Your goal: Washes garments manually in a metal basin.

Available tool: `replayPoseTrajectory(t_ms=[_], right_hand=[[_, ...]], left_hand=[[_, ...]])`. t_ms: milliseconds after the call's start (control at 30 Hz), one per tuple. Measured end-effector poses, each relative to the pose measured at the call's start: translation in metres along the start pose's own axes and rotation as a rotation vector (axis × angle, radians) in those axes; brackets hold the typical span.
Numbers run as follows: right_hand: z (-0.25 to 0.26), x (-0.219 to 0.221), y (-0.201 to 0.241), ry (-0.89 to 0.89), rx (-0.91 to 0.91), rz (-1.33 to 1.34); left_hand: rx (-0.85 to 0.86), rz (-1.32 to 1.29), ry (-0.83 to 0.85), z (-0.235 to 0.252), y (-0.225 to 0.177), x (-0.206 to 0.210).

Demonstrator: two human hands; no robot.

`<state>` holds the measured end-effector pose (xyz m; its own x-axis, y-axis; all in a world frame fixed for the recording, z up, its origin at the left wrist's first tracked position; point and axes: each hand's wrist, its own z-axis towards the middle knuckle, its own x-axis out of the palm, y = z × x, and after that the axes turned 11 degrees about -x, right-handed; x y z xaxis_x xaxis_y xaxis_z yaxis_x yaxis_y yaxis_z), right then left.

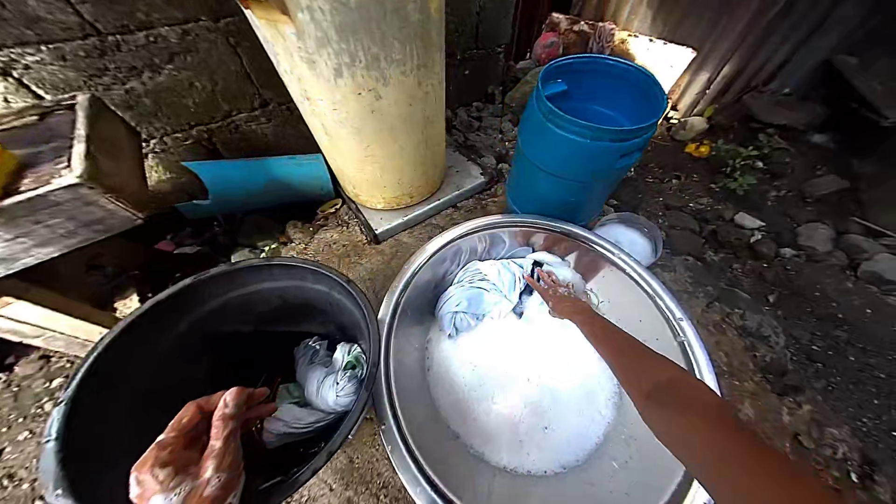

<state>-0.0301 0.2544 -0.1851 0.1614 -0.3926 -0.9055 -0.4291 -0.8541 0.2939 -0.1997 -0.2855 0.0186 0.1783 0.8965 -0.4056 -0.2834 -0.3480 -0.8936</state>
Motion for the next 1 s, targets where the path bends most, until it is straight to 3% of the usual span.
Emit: replayPoseTrajectory(t_ms=[167,467,533,600,667,733,833,933,1000], right_hand=[[-0.001,0.043,0.020,-0.019,0.031,0.103],[-0.135,0.126,0.120,0.177,-0.234,0.146],[-0.151,0.128,0.133,0.326,-0.320,0.195],[-0.155,0.124,0.133,0.323,-0.448,0.308],[-0.156,0.095,0.131,0.143,-0.478,0.506],[-0.165,0.037,0.139,-0.013,-0.395,0.622],[-0.177,-0.048,0.153,-0.100,-0.322,0.626],[-0.188,-0.102,0.168,-0.224,-0.310,0.525],[-0.201,-0.129,0.176,-0.354,-0.308,0.428]], left_hand=[[-0.052,0.007,0.064,-0.001,-0.005,0.000],[-0.005,-0.029,0.079,-0.005,-0.007,0.012],[0.006,-0.074,0.101,-0.009,-0.016,0.023],[0.061,-0.121,0.198,-0.016,-0.028,0.041],[0.100,-0.075,0.400,-0.025,-0.042,0.069],[0.082,0.118,0.635,-0.038,-0.062,0.110],[0.022,0.333,0.882,-0.053,-0.084,0.179],[0.063,0.318,0.947,-0.060,-0.105,0.228],[0.075,0.266,0.855,-0.066,-0.126,0.242]])
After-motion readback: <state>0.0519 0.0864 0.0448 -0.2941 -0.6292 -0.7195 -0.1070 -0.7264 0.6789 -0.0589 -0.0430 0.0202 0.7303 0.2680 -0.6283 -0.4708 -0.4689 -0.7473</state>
